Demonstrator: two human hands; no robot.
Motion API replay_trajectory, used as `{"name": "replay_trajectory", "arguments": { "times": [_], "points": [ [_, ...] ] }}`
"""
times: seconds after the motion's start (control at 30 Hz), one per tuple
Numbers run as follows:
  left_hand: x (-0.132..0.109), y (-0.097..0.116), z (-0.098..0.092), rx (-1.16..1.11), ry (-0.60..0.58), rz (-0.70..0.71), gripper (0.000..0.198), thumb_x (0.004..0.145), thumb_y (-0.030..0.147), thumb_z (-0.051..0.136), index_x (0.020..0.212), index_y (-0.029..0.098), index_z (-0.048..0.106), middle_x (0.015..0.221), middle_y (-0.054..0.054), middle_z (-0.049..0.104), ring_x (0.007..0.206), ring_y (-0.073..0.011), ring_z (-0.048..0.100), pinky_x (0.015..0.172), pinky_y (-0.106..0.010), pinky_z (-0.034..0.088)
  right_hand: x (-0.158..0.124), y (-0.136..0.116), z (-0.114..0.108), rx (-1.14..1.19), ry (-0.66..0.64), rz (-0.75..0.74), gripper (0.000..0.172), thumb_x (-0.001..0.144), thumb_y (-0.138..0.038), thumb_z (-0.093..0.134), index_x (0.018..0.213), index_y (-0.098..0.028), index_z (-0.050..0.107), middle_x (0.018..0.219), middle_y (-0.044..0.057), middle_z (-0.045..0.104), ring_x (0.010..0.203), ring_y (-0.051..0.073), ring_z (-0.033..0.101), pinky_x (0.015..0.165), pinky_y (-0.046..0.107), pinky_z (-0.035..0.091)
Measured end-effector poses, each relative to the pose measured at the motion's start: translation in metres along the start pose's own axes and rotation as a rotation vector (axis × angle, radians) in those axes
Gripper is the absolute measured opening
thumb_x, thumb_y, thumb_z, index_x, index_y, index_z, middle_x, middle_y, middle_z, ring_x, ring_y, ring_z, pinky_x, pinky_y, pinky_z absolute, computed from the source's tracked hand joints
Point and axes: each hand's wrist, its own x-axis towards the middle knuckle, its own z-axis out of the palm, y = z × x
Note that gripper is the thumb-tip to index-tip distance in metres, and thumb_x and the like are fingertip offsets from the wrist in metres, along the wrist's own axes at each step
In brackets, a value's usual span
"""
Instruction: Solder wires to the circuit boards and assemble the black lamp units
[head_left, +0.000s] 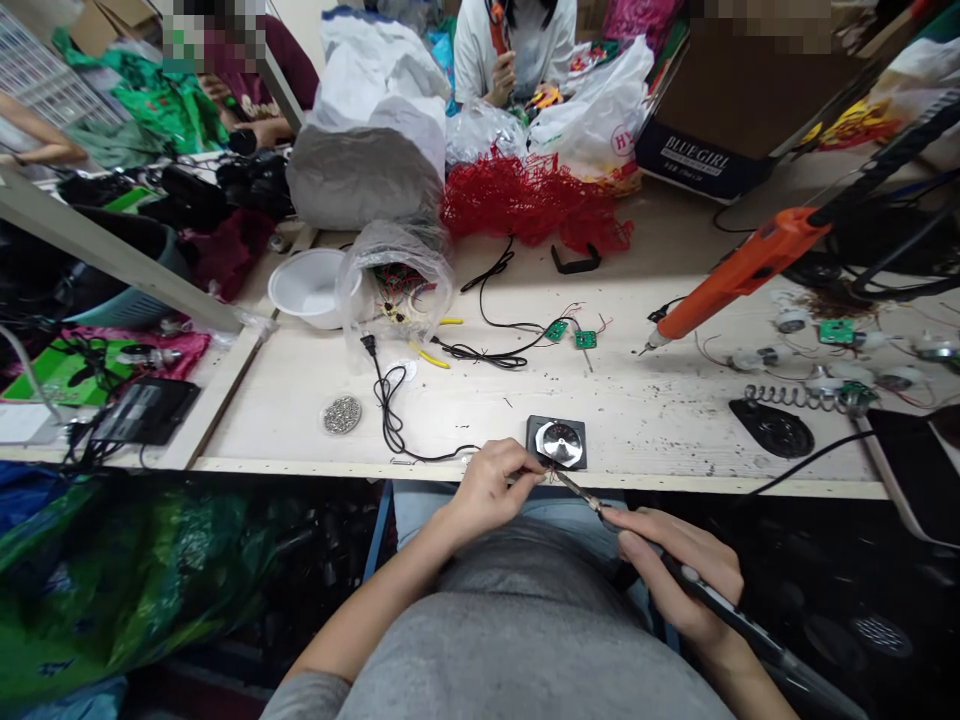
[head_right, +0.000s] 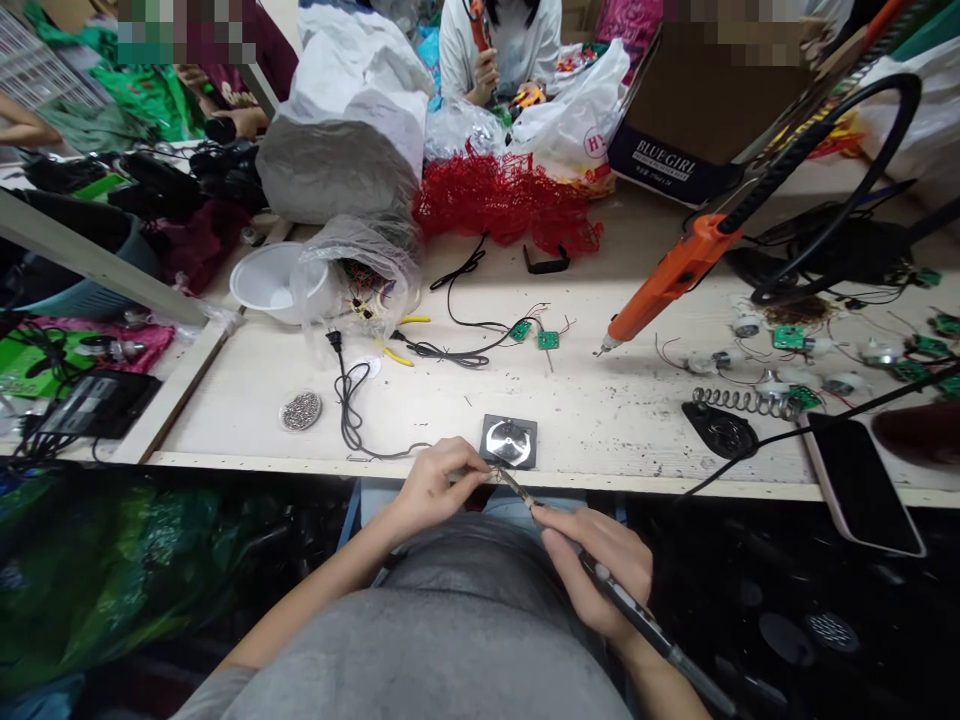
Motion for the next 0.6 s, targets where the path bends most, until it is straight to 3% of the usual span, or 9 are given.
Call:
{"name": "replay_trajectory", "arguments": {
  "times": [0.07, 0.17, 0.23, 0.3, 0.47, 0.6],
  "points": [
    [0.001, -0.002, -0.007, -0.021, 0.026, 0.006, 0.011, 0.09, 0.017, 0.065, 0.083, 0.02, 0.073, 0.079, -0.003, 0.073, 0.076, -0.0148, 0.068, 0.072, -0.025, 0.052, 0.0, -0.001, -0.008, -0.028, 0.034, -0.059, 0.025, 0.093, -0.014, 0.063, 0.109, -0.026, 0.076, 0.078, 0.0, 0.075, 0.067, 0.018, 0.073, 0.062, 0.028, 0.062],
    [0.008, -0.009, -0.015, -0.036, 0.199, -0.061, 0.009, 0.089, 0.019, 0.068, 0.081, 0.02, 0.073, 0.079, -0.002, 0.073, 0.075, -0.0145, 0.068, 0.071, -0.024, 0.053, -0.001, 0.001, -0.018, -0.04, 0.12, -0.124, 0.03, 0.092, -0.013, 0.064, 0.115, -0.028, 0.075, 0.079, -0.002, 0.075, 0.067, 0.016, 0.072, 0.062, 0.027, 0.062],
    [0.015, -0.017, -0.017, -0.01, 0.32, -0.134, 0.007, 0.087, 0.018, 0.069, 0.081, 0.02, 0.073, 0.08, -0.001, 0.073, 0.074, -0.0145, 0.068, 0.07, -0.025, 0.054, -0.003, 0.004, -0.02, -0.044, 0.169, -0.106, 0.03, 0.092, -0.013, 0.065, 0.116, -0.029, 0.075, 0.081, -0.003, 0.075, 0.065, 0.015, 0.071, 0.062, 0.026, 0.062],
    [0.024, -0.025, -0.018, 0.035, 0.365, -0.187, 0.007, 0.086, 0.016, 0.069, 0.082, 0.02, 0.073, 0.081, -0.001, 0.074, 0.074, -0.0146, 0.068, 0.07, -0.025, 0.055, -0.004, 0.007, -0.02, -0.047, 0.195, -0.077, 0.03, 0.093, -0.013, 0.065, 0.115, -0.03, 0.076, 0.08, -0.003, 0.075, 0.062, 0.015, 0.07, 0.061, 0.027, 0.062],
    [0.053, -0.035, -0.022, 0.263, 0.221, -0.206, 0.009, 0.081, 0.012, 0.071, 0.079, 0.02, 0.071, 0.078, -0.001, 0.071, 0.072, -0.0158, 0.067, 0.071, -0.028, 0.054, -0.003, 0.011, -0.022, -0.018, 0.226, -0.033, 0.03, 0.093, -0.014, 0.064, 0.115, -0.03, 0.076, 0.081, -0.003, 0.075, 0.059, 0.014, 0.069, 0.058, 0.027, 0.061],
    [0.109, -0.026, -0.026, 0.457, 0.094, -0.101, 0.004, 0.085, 0.017, 0.07, 0.085, 0.02, 0.073, 0.084, -0.004, 0.07, 0.081, -0.0196, 0.068, 0.077, -0.031, 0.053, -0.004, 0.016, -0.027, 0.001, 0.258, -0.002, 0.027, 0.093, -0.015, 0.064, 0.112, -0.03, 0.077, 0.078, -0.003, 0.075, 0.058, 0.014, 0.069, 0.057, 0.026, 0.061]
  ]
}}
